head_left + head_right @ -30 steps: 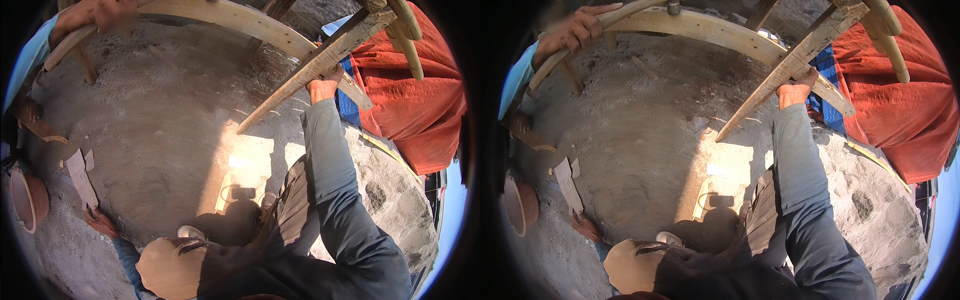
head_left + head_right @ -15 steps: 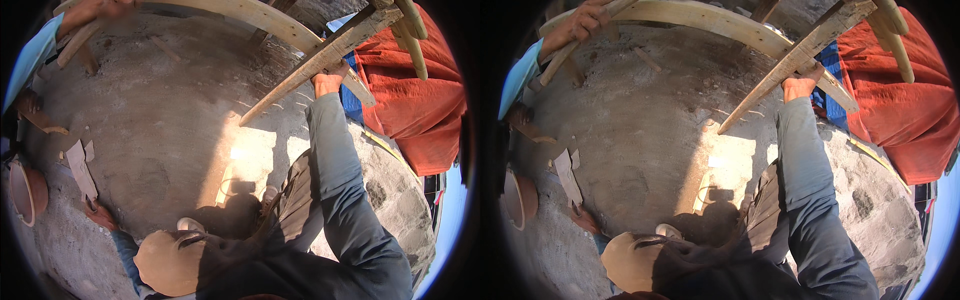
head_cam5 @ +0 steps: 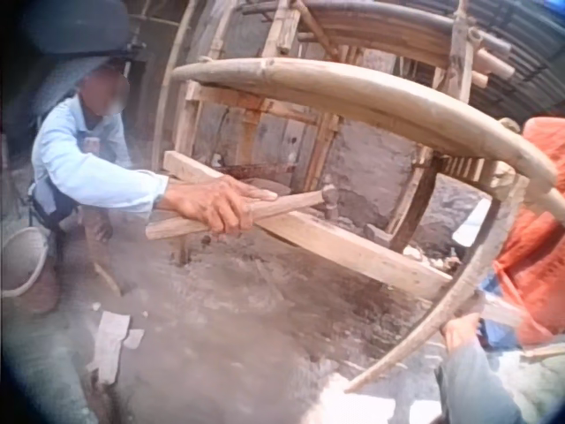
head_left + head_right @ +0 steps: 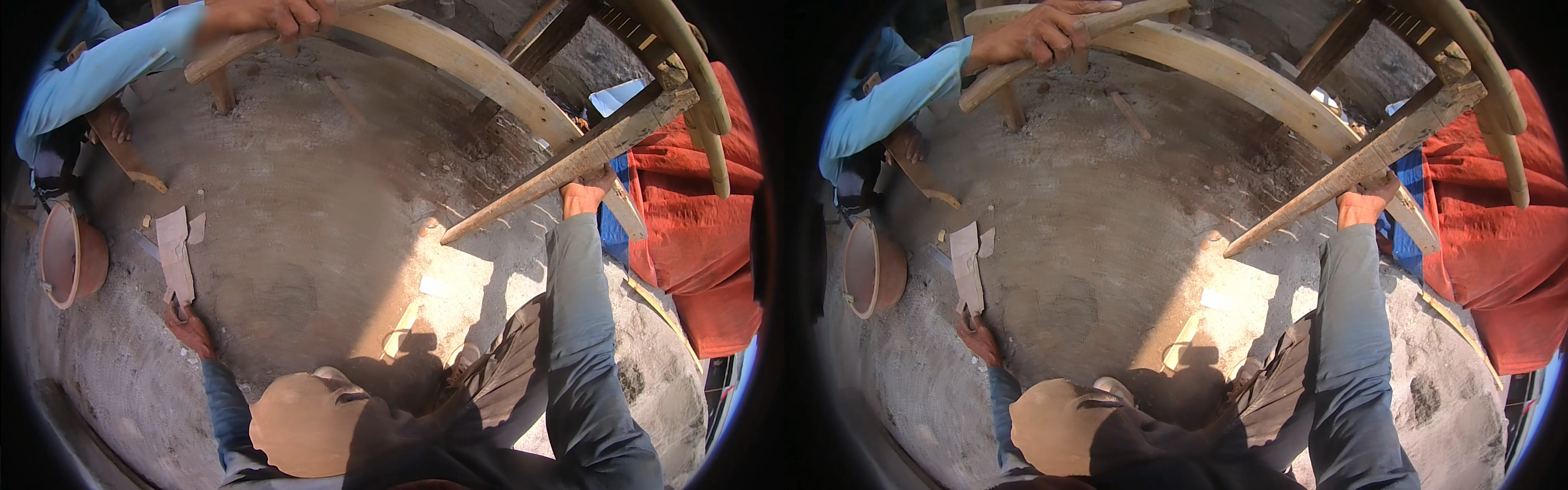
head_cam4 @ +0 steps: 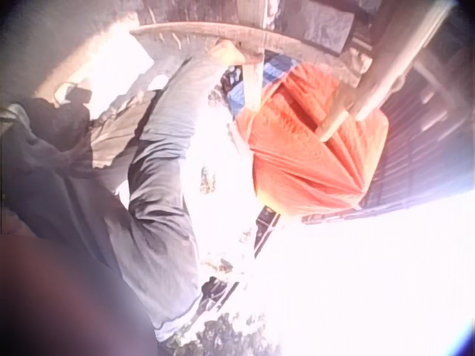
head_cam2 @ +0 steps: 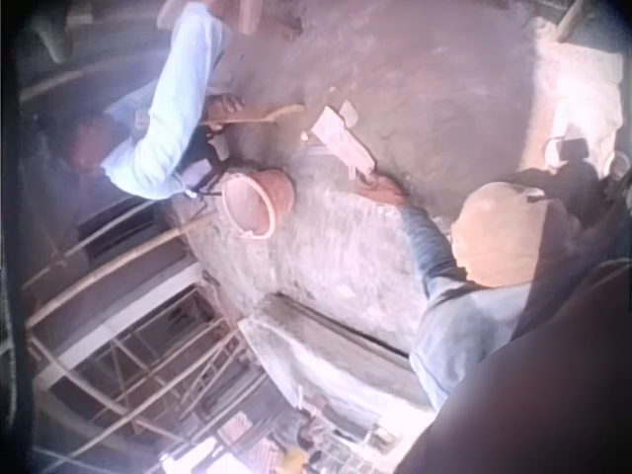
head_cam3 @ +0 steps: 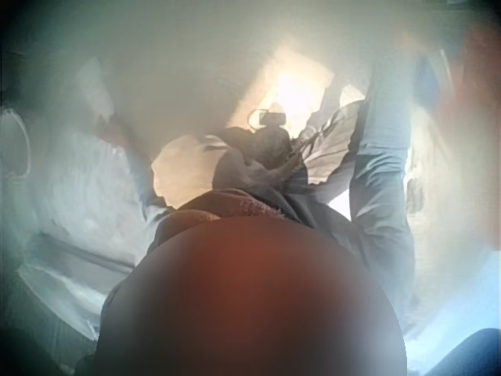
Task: The person kneels on the ground and assembles a wooden structure by fitting planks into a frame. They use a hammer to secure the pieces and adjust the alignment of the wood.
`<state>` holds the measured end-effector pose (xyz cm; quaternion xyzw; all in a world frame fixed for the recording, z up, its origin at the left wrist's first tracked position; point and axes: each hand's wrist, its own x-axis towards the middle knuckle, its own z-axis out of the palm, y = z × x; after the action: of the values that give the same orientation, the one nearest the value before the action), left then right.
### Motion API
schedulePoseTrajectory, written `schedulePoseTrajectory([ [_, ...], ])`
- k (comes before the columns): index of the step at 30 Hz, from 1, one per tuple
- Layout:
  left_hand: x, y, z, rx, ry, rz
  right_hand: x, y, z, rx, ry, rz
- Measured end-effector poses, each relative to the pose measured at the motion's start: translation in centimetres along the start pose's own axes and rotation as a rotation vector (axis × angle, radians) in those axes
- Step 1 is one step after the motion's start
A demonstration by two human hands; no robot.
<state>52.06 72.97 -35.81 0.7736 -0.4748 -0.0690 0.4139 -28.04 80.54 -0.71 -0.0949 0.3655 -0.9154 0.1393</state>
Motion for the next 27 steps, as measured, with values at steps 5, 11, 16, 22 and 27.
schedulePoseTrajectory([
  [5,-0.2,0.1,0.7,0.025,0.049,0.052,0.1,-1.1,-0.3,0.043,0.036,0.038],
  [11,-0.1,-0.4,0.4,0.001,0.058,-0.007,0.6,-0.1,0.4,0.035,0.034,0.034],
  [16,-0.4,3.3,0.1,0.030,0.029,-0.045,4.5,-2.1,-2.5,-0.087,0.069,0.033],
  [22,-1.0,2.5,-0.8,0.003,0.036,-0.098,7.5,-3.6,-4.2,-0.153,0.136,0.016],
  [27,-0.8,2.5,-0.9,-0.007,0.040,-0.126,8.1,-3.4,-4.7,-0.161,0.166,0.011],
])
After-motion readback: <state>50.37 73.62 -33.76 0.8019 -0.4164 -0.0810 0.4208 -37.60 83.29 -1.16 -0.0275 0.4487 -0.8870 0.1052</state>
